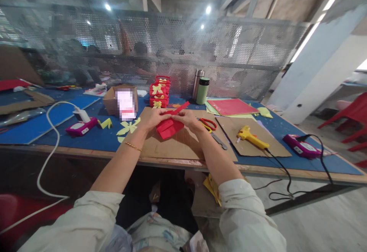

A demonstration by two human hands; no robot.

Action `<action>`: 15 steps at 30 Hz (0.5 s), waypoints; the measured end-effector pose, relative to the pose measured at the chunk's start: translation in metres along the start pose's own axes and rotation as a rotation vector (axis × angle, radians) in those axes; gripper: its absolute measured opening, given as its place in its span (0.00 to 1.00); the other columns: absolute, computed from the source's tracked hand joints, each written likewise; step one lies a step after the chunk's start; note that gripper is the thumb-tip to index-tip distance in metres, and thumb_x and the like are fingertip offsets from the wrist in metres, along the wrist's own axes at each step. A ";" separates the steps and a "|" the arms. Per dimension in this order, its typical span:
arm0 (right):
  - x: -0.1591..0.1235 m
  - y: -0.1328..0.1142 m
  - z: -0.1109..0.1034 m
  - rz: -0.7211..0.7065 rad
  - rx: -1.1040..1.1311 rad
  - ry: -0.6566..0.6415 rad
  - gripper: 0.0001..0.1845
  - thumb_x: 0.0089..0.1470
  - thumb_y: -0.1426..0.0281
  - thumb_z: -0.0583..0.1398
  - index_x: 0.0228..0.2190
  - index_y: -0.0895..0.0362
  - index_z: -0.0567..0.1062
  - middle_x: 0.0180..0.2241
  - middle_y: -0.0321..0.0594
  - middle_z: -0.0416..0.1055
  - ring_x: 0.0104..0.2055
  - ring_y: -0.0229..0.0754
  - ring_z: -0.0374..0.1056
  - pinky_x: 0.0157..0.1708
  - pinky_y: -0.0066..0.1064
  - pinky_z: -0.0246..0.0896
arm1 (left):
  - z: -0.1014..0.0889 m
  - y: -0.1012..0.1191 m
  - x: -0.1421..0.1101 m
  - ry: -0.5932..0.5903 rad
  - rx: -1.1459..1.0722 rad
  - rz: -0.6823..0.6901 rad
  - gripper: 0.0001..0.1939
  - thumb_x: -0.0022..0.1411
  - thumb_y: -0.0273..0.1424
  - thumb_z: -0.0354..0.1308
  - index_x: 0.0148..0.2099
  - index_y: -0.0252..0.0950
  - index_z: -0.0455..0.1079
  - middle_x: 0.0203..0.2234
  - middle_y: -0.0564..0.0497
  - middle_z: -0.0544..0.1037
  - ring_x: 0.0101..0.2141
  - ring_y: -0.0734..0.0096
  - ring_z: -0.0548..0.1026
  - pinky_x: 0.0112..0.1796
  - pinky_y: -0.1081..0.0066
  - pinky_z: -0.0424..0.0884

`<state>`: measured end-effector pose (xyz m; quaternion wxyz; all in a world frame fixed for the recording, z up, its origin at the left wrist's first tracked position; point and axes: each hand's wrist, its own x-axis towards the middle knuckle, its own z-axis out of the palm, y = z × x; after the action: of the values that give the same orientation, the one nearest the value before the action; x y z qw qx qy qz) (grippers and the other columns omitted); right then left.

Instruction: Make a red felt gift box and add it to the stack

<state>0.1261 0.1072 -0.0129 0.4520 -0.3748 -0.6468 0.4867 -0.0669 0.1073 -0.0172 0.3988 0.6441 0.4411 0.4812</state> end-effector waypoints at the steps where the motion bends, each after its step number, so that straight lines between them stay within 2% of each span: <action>1: 0.001 0.001 -0.001 -0.020 -0.022 0.027 0.26 0.34 0.48 0.75 0.22 0.58 0.79 0.22 0.38 0.74 0.24 0.39 0.67 0.24 0.30 0.60 | -0.001 0.001 0.000 -0.007 0.045 0.038 0.08 0.54 0.33 0.73 0.36 0.36 0.83 0.31 0.45 0.84 0.34 0.64 0.78 0.35 0.70 0.71; 4: 0.005 0.002 -0.008 -0.075 -0.077 0.145 0.32 0.40 0.40 0.70 0.18 0.56 0.74 0.18 0.37 0.69 0.21 0.37 0.64 0.22 0.30 0.58 | -0.004 0.003 -0.001 0.018 0.151 0.113 0.06 0.55 0.33 0.73 0.36 0.38 0.84 0.30 0.47 0.84 0.34 0.63 0.77 0.35 0.69 0.69; 7: 0.009 -0.002 -0.018 -0.123 -0.039 0.273 0.34 0.46 0.36 0.65 0.19 0.55 0.72 0.17 0.37 0.68 0.19 0.35 0.63 0.21 0.29 0.59 | -0.007 0.003 0.000 0.053 0.193 0.117 0.02 0.57 0.31 0.71 0.35 0.39 0.84 0.29 0.48 0.83 0.32 0.65 0.75 0.34 0.69 0.67; 12: 0.010 -0.015 -0.050 -0.383 0.003 0.756 0.33 0.58 0.37 0.56 0.21 0.53 0.68 0.16 0.30 0.59 0.16 0.33 0.56 0.17 0.26 0.53 | -0.009 0.001 0.000 0.068 0.204 0.067 0.04 0.57 0.29 0.70 0.29 0.38 0.81 0.25 0.50 0.79 0.28 0.68 0.71 0.31 0.70 0.63; 15: 0.005 -0.023 -0.074 -0.521 -0.009 0.966 0.32 0.64 0.39 0.51 0.24 0.52 0.66 0.17 0.29 0.58 0.17 0.32 0.55 0.17 0.25 0.52 | -0.009 0.001 -0.002 0.077 0.220 0.047 0.08 0.55 0.30 0.71 0.25 0.37 0.78 0.21 0.52 0.75 0.26 0.69 0.68 0.29 0.70 0.59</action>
<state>0.1939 0.1279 0.0188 0.8016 -0.3849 -0.4390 0.1284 -0.0762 0.1065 -0.0150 0.2970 0.6754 0.4908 0.4634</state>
